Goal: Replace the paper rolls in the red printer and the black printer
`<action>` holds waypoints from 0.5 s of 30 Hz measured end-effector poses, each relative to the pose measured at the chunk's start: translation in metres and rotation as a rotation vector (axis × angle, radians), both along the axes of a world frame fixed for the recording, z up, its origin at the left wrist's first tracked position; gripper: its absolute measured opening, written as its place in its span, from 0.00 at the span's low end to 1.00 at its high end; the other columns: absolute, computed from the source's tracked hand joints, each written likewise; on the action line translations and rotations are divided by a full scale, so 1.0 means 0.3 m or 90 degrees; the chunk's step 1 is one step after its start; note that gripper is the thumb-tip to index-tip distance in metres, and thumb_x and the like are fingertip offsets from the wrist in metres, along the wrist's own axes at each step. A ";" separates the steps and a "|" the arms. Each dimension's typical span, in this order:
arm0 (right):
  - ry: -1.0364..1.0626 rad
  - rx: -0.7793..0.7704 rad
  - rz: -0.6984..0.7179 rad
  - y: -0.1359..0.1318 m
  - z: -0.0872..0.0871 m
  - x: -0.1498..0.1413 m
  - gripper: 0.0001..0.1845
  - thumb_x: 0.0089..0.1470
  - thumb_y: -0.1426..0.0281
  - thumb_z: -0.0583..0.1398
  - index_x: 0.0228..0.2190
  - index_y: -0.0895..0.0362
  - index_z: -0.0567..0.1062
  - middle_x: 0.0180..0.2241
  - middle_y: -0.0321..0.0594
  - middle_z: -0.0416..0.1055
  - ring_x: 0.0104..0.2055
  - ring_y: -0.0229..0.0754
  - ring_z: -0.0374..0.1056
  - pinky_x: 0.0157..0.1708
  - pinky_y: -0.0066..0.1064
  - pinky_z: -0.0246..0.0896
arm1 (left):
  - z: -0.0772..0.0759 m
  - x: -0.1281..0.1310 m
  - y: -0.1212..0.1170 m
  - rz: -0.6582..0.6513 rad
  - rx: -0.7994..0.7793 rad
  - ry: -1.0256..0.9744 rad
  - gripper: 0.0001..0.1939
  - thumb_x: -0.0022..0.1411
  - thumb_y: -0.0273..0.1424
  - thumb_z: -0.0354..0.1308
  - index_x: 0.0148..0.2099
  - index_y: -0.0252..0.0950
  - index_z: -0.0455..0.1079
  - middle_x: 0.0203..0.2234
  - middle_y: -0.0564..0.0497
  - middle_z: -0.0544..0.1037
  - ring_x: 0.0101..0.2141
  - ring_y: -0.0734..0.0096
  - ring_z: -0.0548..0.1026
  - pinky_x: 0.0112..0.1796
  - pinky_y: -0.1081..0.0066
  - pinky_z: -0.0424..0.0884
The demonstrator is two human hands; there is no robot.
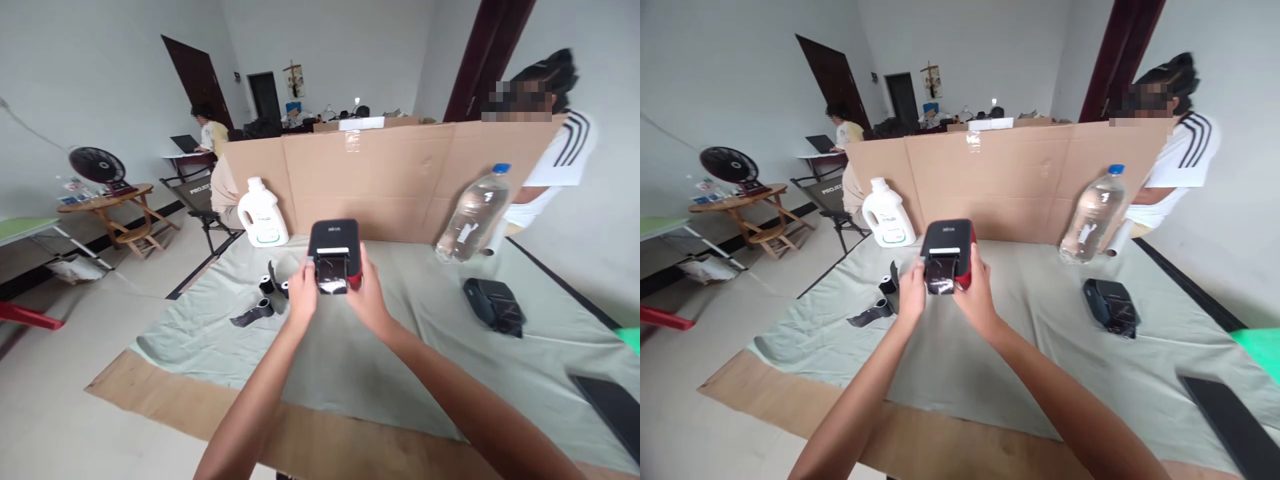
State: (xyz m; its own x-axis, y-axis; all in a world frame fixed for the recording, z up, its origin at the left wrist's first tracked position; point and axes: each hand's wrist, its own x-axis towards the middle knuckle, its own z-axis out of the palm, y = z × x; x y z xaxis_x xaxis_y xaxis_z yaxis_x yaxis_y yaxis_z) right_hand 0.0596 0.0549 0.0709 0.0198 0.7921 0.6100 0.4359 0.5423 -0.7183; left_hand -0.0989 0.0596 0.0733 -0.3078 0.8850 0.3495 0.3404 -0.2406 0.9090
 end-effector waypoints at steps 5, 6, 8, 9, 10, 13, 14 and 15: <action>-0.002 -0.069 -0.120 -0.200 -0.147 0.295 0.45 0.53 0.63 0.63 0.70 0.49 0.56 0.58 0.48 0.72 0.55 0.60 0.68 0.54 0.55 0.67 | -0.141 0.268 -0.124 -0.144 0.011 0.119 0.25 0.76 0.41 0.41 0.63 0.41 0.71 0.40 0.45 0.84 0.37 0.60 0.80 0.40 0.66 0.73; -0.004 -0.068 -0.124 -0.220 -0.168 0.329 0.44 0.54 0.63 0.63 0.69 0.48 0.56 0.58 0.48 0.71 0.56 0.61 0.68 0.55 0.56 0.67 | -0.160 0.295 -0.139 -0.157 0.009 0.142 0.25 0.76 0.41 0.42 0.65 0.41 0.70 0.36 0.46 0.84 0.34 0.61 0.80 0.38 0.66 0.73; -0.001 -0.057 -0.115 -0.245 -0.202 0.377 0.43 0.55 0.62 0.62 0.69 0.46 0.57 0.60 0.46 0.70 0.59 0.62 0.67 0.57 0.58 0.65 | -0.188 0.332 -0.158 -0.169 0.000 0.183 0.25 0.75 0.41 0.43 0.66 0.41 0.69 0.29 0.48 0.82 0.28 0.62 0.78 0.34 0.67 0.72; 0.002 -0.053 -0.111 -0.251 -0.217 0.391 0.42 0.55 0.61 0.62 0.69 0.45 0.57 0.60 0.46 0.70 0.60 0.62 0.67 0.58 0.58 0.65 | -0.199 0.343 -0.163 -0.171 -0.001 0.197 0.25 0.75 0.41 0.43 0.66 0.41 0.68 0.28 0.49 0.82 0.27 0.62 0.77 0.33 0.67 0.71; 0.006 -0.055 -0.110 -0.254 -0.232 0.401 0.42 0.55 0.61 0.62 0.68 0.45 0.57 0.59 0.45 0.71 0.60 0.62 0.67 0.58 0.57 0.66 | -0.208 0.351 -0.167 -0.174 0.000 0.208 0.25 0.75 0.41 0.44 0.66 0.41 0.69 0.28 0.49 0.82 0.27 0.63 0.77 0.33 0.67 0.71; 0.010 -0.074 -0.120 -0.256 -0.270 0.413 0.43 0.54 0.61 0.62 0.68 0.45 0.57 0.59 0.45 0.72 0.58 0.62 0.68 0.56 0.58 0.67 | -0.233 0.363 -0.173 -0.174 0.003 0.224 0.24 0.75 0.41 0.43 0.64 0.42 0.70 0.33 0.47 0.83 0.29 0.61 0.78 0.34 0.66 0.71; 0.008 -0.078 -0.123 -0.255 -0.280 0.414 0.43 0.54 0.62 0.62 0.69 0.46 0.57 0.59 0.46 0.71 0.57 0.62 0.69 0.56 0.58 0.67 | -0.241 0.365 -0.174 -0.171 -0.002 0.226 0.24 0.75 0.41 0.43 0.64 0.42 0.71 0.34 0.46 0.83 0.30 0.61 0.79 0.34 0.66 0.71; 0.005 -0.078 -0.125 -0.255 -0.289 0.414 0.43 0.54 0.62 0.62 0.69 0.46 0.57 0.60 0.46 0.70 0.57 0.61 0.69 0.55 0.59 0.67 | -0.248 0.365 -0.174 -0.166 -0.007 0.227 0.24 0.75 0.41 0.42 0.64 0.42 0.71 0.36 0.45 0.83 0.31 0.60 0.79 0.35 0.65 0.72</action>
